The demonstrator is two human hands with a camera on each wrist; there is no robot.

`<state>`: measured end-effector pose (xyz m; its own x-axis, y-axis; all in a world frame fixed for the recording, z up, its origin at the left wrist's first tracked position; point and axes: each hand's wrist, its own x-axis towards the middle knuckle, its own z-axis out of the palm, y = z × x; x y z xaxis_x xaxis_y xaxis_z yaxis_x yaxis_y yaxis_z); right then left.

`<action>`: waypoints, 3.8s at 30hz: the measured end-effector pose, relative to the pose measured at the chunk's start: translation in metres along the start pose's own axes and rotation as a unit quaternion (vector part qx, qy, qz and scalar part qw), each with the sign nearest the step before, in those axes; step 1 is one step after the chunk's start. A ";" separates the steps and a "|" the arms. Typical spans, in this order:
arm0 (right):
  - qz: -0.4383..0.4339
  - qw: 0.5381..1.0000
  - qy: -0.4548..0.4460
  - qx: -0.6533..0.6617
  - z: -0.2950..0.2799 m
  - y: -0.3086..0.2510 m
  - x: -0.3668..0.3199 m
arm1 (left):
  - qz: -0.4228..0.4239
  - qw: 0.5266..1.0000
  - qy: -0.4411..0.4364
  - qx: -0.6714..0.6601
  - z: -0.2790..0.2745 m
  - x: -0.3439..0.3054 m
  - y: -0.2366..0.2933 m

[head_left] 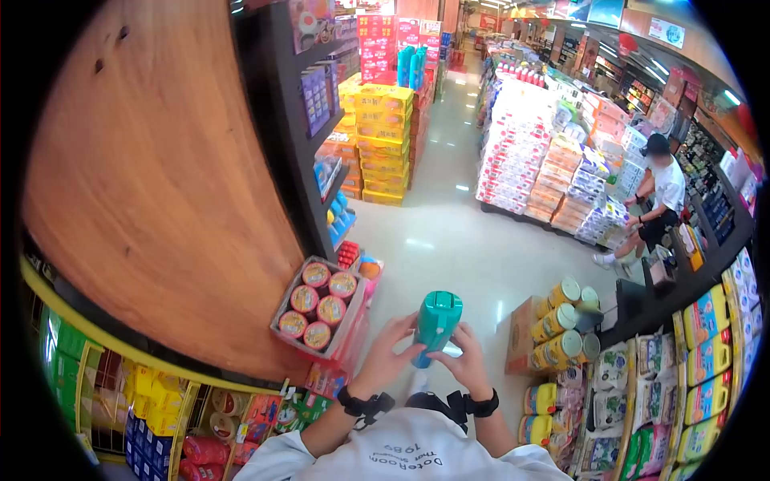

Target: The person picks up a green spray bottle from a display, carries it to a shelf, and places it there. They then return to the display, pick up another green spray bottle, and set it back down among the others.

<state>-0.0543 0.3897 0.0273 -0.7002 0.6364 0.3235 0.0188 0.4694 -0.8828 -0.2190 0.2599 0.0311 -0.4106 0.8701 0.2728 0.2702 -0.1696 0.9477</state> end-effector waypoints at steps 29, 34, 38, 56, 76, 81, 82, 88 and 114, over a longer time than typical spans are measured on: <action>0.027 0.999 -0.019 -0.026 -0.131 0.213 0.411 | 0.040 0.998 0.006 -0.042 0.036 0.471 -0.136; 0.016 1.000 0.002 0.009 -0.131 0.226 0.506 | 0.050 0.998 0.029 -0.005 0.010 0.556 -0.153; 0.040 0.999 0.004 0.025 -0.127 0.244 0.559 | 0.038 0.998 0.044 0.007 -0.003 0.606 -0.171; 0.004 0.991 -0.121 0.054 -0.144 0.375 0.908 | -0.015 0.983 0.182 0.015 -0.042 0.903 -0.264; -0.079 0.990 -0.105 0.055 -0.127 0.479 1.195 | 0.015 0.969 0.245 0.038 -0.106 1.173 -0.353; -0.097 0.992 -0.084 0.011 -0.109 0.484 1.277 | 0.052 0.968 0.244 0.027 -0.151 1.247 -0.381; -0.106 0.991 -0.080 -0.005 -0.105 0.482 1.294 | 0.052 0.968 0.243 0.023 -0.162 1.262 -0.384; -0.119 0.992 -0.053 -0.001 -0.081 0.483 1.380 | 0.087 0.970 0.223 0.049 -0.219 1.342 -0.388; -0.153 0.985 -0.041 0.063 0.035 0.561 1.596 | 0.051 0.930 0.252 0.263 -0.352 1.512 -0.465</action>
<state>-1.1858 1.6474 0.0367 -0.7147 0.4233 0.5568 -0.2869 0.5486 -0.7853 -1.2722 1.4912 0.0611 -0.6792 0.5126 0.5252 0.6647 0.1263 0.7364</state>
